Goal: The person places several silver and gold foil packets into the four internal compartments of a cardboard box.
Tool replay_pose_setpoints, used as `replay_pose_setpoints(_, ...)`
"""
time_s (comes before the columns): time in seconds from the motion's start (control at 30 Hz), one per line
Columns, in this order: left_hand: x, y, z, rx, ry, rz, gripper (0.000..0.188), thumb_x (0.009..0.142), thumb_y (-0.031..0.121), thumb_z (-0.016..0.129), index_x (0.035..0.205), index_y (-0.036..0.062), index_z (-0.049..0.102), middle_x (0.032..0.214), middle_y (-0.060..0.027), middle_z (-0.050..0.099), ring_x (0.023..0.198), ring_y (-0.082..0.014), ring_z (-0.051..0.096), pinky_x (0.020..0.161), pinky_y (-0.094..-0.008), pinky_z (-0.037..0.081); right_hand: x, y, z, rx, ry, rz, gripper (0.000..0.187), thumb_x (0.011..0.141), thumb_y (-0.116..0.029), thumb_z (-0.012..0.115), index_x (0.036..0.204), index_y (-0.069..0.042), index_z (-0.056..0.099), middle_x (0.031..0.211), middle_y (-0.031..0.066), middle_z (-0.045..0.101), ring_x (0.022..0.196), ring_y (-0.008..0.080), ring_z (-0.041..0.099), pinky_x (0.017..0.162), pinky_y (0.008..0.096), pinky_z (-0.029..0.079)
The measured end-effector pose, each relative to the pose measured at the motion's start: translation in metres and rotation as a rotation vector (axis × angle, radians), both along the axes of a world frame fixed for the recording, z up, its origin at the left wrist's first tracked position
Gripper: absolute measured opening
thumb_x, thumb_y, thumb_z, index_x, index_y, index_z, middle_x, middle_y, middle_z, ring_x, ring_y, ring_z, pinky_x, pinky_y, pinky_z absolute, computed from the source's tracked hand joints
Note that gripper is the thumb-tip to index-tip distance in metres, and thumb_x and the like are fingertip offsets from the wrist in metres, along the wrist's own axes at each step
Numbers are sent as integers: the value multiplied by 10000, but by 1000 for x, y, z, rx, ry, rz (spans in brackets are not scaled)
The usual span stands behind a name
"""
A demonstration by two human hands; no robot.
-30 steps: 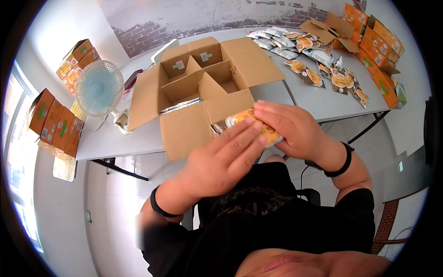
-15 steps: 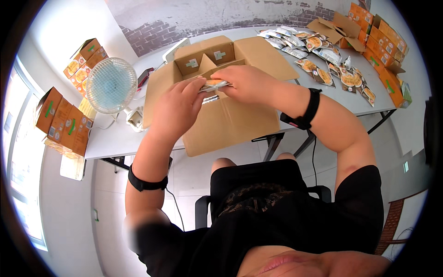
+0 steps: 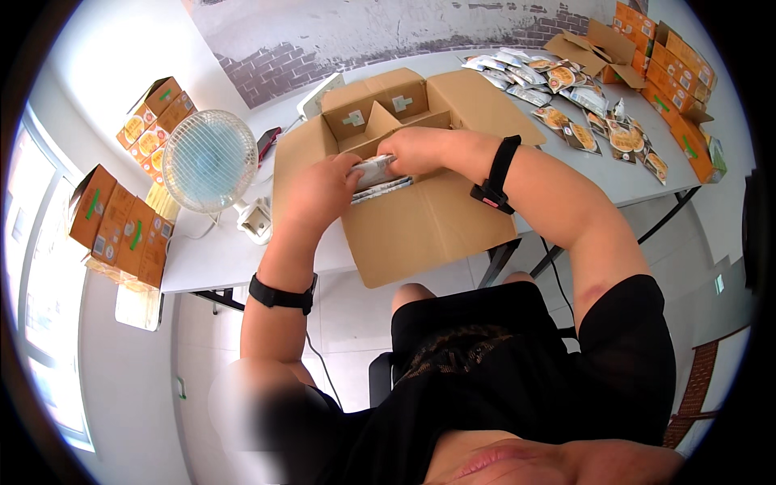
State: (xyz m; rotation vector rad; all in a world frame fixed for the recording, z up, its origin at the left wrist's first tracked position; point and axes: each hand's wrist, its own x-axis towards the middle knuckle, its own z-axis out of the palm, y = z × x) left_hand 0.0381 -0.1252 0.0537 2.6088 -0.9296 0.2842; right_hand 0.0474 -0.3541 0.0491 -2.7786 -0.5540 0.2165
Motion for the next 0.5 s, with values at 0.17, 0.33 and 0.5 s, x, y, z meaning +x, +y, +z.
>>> replay_pose_setpoints(0.17,6,1,-5,116,55,-6,291,988,256,646,1220,102,733,1108,-133,747,998,-308,710,876,-411,553,5,8,-2,-88,124,4,411,960,-340,652,1300,-110,676,1235,146,714,1138,315,670,947,425,520)
replay_pose_setpoints(0.33,13,4,-8,35,167,-78,416,987,397,646,1260,90,708,1165,-145,740,1071,-342,691,917,-444,544,17,4,-8,-58,266,-20,455,973,-401,642,1323,-112,668,1241,123,712,1160,277,654,959,401,503)
replay_pose_setpoints(0.5,19,5,-18,140,131,-251,900,808,610,786,1444,13,565,1342,-214,659,1237,-376,627,1050,-435,496,20,1,-9,10,369,-45,461,965,-414,638,1308,-107,671,1208,111,712,1118,262,653,937,392,500)
